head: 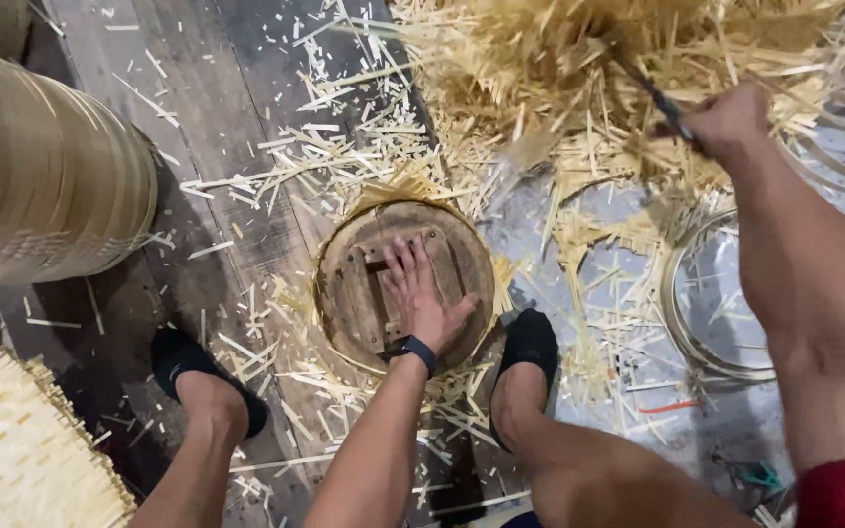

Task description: The person sits on the floor trimming excess bamboo strips from woven bamboo steamer lids. They hold each lid over a round wooden form, cut the overhanging strip ends with scissors, then set the trimmed lid aside and pick up the next one.

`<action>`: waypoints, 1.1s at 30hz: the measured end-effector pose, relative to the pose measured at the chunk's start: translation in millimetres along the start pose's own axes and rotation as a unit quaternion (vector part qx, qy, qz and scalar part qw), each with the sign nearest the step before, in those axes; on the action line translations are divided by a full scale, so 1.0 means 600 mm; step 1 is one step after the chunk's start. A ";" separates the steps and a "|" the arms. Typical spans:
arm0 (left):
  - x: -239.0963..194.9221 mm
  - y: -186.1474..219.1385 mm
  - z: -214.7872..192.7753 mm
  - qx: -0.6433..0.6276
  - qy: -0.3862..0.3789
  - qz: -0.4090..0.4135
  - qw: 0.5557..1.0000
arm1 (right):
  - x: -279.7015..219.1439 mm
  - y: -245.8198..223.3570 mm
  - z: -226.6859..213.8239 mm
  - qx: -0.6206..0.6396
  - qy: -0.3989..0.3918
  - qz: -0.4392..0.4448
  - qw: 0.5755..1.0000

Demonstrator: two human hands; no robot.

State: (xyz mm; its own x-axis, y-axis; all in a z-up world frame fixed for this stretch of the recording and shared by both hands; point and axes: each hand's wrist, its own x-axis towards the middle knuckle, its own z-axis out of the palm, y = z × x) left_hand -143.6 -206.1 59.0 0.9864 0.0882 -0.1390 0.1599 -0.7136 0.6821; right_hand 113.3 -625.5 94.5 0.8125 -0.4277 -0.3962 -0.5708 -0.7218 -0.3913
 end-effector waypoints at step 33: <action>-0.029 0.009 -0.014 0.013 -0.085 0.034 0.996 | -0.363 0.055 0.216 -0.220 -0.057 -0.390 0.892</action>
State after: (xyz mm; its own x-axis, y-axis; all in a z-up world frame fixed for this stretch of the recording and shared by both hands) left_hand -159.7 -205.5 71.3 0.9737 -0.0771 -0.2142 0.0907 -0.7319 0.6753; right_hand -97.6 -485.6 60.5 0.9102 0.3391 -0.2378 0.2860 -0.9299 -0.2315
